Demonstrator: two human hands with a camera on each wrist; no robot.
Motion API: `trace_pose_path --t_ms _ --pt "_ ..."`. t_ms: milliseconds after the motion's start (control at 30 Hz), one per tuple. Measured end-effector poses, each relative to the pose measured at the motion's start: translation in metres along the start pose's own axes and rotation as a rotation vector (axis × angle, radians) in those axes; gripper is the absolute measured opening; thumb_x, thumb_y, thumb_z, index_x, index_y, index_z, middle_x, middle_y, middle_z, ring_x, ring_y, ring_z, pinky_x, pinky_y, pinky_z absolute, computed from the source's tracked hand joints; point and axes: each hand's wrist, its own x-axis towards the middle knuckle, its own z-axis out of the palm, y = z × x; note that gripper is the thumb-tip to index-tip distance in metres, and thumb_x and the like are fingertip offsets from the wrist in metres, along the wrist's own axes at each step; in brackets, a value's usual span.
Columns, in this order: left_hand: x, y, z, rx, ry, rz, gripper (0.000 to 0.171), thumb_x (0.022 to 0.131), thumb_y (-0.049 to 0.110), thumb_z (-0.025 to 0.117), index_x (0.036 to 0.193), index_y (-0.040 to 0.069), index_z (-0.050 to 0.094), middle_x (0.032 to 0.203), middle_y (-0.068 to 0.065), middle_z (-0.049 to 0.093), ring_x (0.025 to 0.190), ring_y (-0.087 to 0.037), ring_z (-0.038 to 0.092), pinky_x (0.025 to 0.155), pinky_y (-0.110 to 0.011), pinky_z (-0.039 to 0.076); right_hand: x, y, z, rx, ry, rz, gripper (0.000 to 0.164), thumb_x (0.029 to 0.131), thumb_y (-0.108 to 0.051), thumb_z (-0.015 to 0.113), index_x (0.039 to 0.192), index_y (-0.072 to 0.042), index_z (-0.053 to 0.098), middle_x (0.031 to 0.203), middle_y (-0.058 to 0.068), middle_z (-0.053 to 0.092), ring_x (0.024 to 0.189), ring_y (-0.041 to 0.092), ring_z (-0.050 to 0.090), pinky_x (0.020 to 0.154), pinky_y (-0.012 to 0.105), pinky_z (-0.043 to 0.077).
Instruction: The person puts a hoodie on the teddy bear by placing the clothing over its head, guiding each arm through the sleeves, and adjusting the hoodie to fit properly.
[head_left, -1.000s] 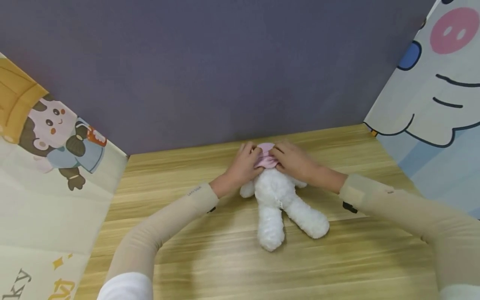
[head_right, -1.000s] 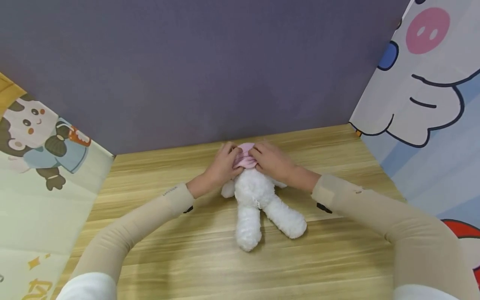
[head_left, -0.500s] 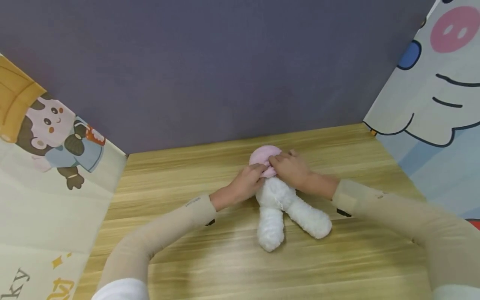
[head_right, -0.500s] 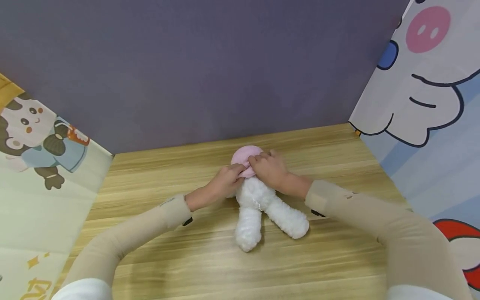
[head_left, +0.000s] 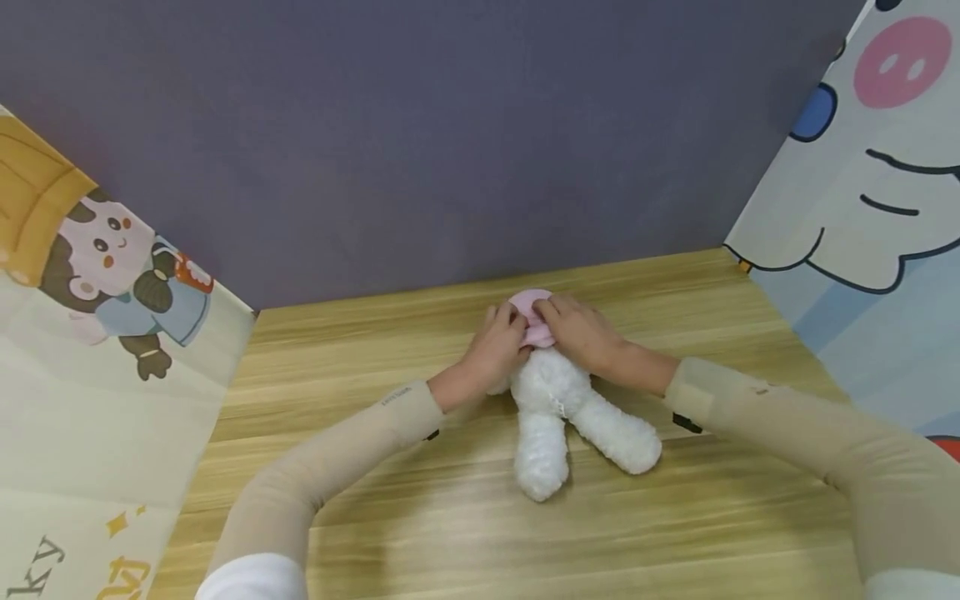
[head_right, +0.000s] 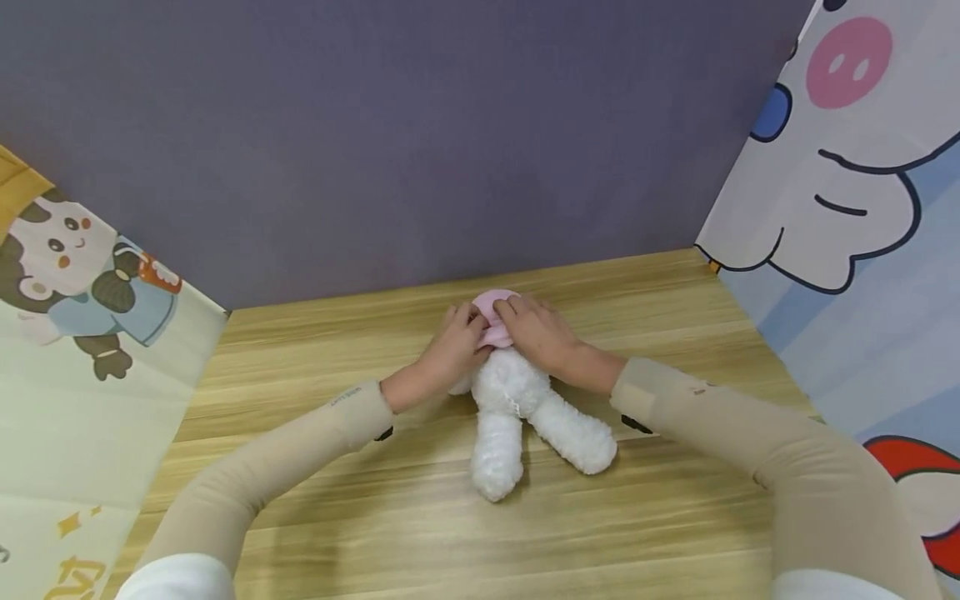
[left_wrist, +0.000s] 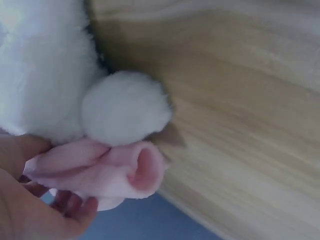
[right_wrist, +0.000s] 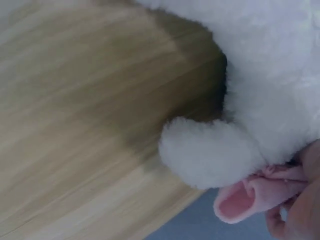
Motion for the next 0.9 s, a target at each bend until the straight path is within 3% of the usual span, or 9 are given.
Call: trace_pose_path --t_ms 67,167,267,367,467,567,633,733,900 --pt "0.000 0.001 0.004 0.097 0.014 0.041 0.034 0.094 0.026 0.074 0.116 0.001 0.066 0.116 -0.013 0.062 0.112 -0.028 0.055 0.105 -0.039 0.041 -0.001 -0.002 0.001 -0.031 -0.001 -0.006 0.037 0.087 -0.003 0.076 0.121 0.001 0.059 0.110 0.017 0.067 0.105 0.035 0.064 0.079 0.047 0.052" --pt "-0.002 0.003 0.010 0.178 0.051 0.090 0.031 0.092 0.027 0.076 0.111 0.005 0.068 0.105 -0.007 0.068 0.102 -0.023 0.061 0.102 -0.036 0.044 -0.003 -0.003 0.005 -0.057 -0.009 -0.022 0.027 0.086 -0.004 0.078 0.106 -0.003 0.060 0.097 0.011 0.068 0.094 0.031 0.065 0.073 0.042 0.045" --pt "-0.003 0.003 0.016 0.149 0.116 0.124 0.019 0.092 0.019 0.075 0.105 0.006 0.070 0.092 -0.005 0.069 0.089 -0.021 0.064 0.090 -0.034 0.051 -0.003 -0.005 0.009 -0.048 -0.014 -0.039 0.020 0.089 -0.011 0.077 0.095 -0.006 0.058 0.088 0.008 0.066 0.085 0.029 0.064 0.071 0.040 0.043" --pt "-0.002 0.002 0.020 0.067 0.162 0.152 0.008 0.094 0.008 0.070 0.102 0.005 0.069 0.084 -0.006 0.068 0.081 -0.022 0.066 0.079 -0.034 0.055 -0.001 -0.003 0.012 -0.024 -0.008 -0.050 0.020 0.090 -0.016 0.076 0.093 -0.006 0.059 0.087 0.008 0.066 0.086 0.030 0.065 0.074 0.042 0.048" --pt "-0.001 0.000 0.019 -0.054 0.140 0.097 0.012 0.095 0.005 0.068 0.104 0.002 0.061 0.093 -0.010 0.063 0.086 -0.024 0.063 0.079 -0.035 0.054 0.000 0.002 0.014 0.031 0.039 -0.051 0.018 0.090 -0.007 0.074 0.097 -0.002 0.058 0.092 0.013 0.063 0.091 0.034 0.062 0.080 0.046 0.051" --pt "0.002 -0.003 0.013 -0.141 0.089 -0.024 0.035 0.094 0.014 0.072 0.119 0.000 0.051 0.114 -0.016 0.052 0.105 -0.029 0.053 0.090 -0.037 0.049 0.002 0.009 0.013 0.098 0.100 -0.041 0.029 0.085 0.003 0.074 0.108 0.004 0.057 0.105 0.022 0.058 0.101 0.040 0.056 0.089 0.049 0.050" --pt "0.004 -0.005 0.009 -0.134 0.061 -0.084 0.052 0.092 0.022 0.076 0.129 -0.001 0.047 0.125 -0.018 0.047 0.115 -0.031 0.046 0.098 -0.039 0.044 0.003 0.012 0.011 0.120 0.114 -0.034 0.039 0.085 0.002 0.076 0.117 0.008 0.055 0.114 0.026 0.056 0.107 0.043 0.052 0.095 0.050 0.048" --pt "0.007 -0.007 0.008 -0.029 0.045 -0.070 0.056 0.091 0.029 0.078 0.130 -0.002 0.052 0.130 -0.018 0.051 0.122 -0.033 0.043 0.105 -0.040 0.039 0.005 0.015 0.007 0.108 0.076 -0.029 0.043 0.085 0.000 0.076 0.122 0.007 0.055 0.118 0.025 0.058 0.112 0.043 0.053 0.097 0.052 0.047" --pt "0.008 -0.007 0.014 0.095 0.075 0.017 0.041 0.090 0.028 0.079 0.118 0.005 0.063 0.118 -0.010 0.058 0.112 -0.027 0.049 0.100 -0.036 0.042 0.005 0.015 0.006 0.125 0.011 0.017 0.036 0.089 -0.002 0.073 0.119 0.001 0.054 0.113 0.021 0.066 0.110 0.040 0.060 0.094 0.057 0.047"
